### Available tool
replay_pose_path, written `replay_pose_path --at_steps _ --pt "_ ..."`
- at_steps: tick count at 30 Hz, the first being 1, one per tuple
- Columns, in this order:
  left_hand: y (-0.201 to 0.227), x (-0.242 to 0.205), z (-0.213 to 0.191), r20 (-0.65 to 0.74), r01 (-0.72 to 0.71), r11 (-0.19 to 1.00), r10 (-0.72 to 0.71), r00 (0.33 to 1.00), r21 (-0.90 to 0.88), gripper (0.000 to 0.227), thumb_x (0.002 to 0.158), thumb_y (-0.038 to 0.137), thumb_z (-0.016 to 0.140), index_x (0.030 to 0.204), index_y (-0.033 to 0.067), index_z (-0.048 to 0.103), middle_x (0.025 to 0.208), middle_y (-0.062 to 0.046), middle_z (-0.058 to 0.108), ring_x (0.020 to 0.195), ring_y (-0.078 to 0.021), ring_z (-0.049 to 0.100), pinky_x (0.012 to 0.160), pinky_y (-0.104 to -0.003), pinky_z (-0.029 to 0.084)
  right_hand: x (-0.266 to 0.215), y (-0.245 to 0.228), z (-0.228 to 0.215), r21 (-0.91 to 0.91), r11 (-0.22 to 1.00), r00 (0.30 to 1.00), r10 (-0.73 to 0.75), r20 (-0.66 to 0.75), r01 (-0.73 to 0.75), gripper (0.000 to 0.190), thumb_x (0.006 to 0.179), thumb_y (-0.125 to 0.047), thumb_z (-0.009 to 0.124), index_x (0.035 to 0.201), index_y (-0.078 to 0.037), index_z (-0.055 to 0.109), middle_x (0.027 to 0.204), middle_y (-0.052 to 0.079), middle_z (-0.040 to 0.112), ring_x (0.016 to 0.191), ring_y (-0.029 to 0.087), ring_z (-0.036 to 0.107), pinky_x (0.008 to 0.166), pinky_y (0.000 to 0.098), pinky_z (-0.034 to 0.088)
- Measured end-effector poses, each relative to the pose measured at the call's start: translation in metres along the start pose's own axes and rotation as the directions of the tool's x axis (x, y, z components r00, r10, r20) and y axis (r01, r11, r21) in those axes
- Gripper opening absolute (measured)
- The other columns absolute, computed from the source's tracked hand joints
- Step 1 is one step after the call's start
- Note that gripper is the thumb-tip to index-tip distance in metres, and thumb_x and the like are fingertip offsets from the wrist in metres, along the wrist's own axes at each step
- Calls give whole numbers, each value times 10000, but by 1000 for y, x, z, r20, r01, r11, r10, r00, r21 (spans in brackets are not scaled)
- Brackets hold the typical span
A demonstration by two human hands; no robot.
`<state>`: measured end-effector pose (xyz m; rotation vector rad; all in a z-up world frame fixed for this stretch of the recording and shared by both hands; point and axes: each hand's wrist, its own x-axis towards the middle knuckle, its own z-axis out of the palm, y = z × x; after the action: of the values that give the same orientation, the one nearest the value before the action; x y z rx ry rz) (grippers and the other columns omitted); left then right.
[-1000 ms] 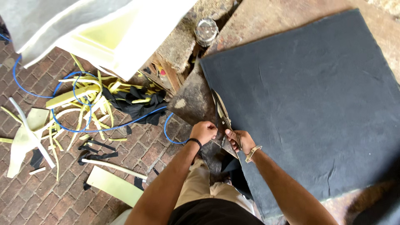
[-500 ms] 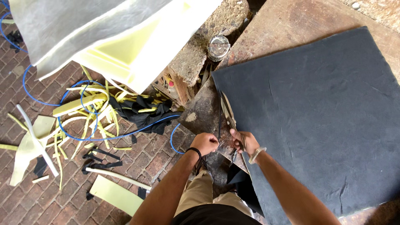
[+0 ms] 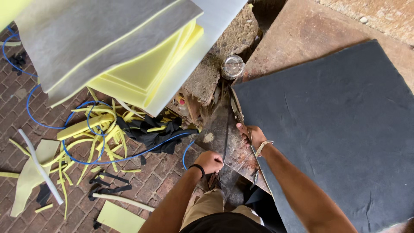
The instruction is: The person cuts a black fabric sheet with shears, places a yellow foam sheet on a workbench, sprays adhesive onto the foam, and then lays the black fabric over the foam, smoothing and trimming the edges. The person handles foam, fabric, shears, and a spray gun during the process.
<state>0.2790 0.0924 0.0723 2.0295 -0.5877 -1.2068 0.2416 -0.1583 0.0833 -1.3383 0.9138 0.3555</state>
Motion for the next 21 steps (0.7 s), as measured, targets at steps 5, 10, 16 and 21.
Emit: replay_pose_path --at_steps 5,10,16,21 --pt "-39 1 -31 -106 59 998 -63 992 -36 191 815 179 665 879 38 778 762 -88 769 663 -166 750 684 -301 577 2 -3 18 -91 995 998 -43 -49 38 553 847 -590 739 735 -65 606 630 -2 512 535 132 508 447 303 416" --pt "-95 6 -72 -214 155 666 -437 874 -729 171 848 152 562 852 56 704 746 -112 741 587 -170 669 571 -342 557 3 14 42 -97 995 999 -18 -47 13 518 827 -565 754 751 -62 653 622 9 548 525 142 559 451 303 449" --pt "-130 -9 -110 -407 -7 561 -592 695 -828 258 914 219 518 765 18 583 701 -102 658 524 -185 577 459 -334 449 46 0 71 -62 996 998 -59 14 59 499 835 -531 783 770 -46 684 639 20 605 529 136 585 463 306 483" --pt "-109 -30 -118 -429 11 563 -642 636 -826 302 912 239 502 750 19 629 687 -115 677 505 -194 615 450 -337 475 116 -52 101 -49 992 993 -118 -21 117 510 885 -484 789 792 11 708 652 74 629 545 167 579 470 341 440"
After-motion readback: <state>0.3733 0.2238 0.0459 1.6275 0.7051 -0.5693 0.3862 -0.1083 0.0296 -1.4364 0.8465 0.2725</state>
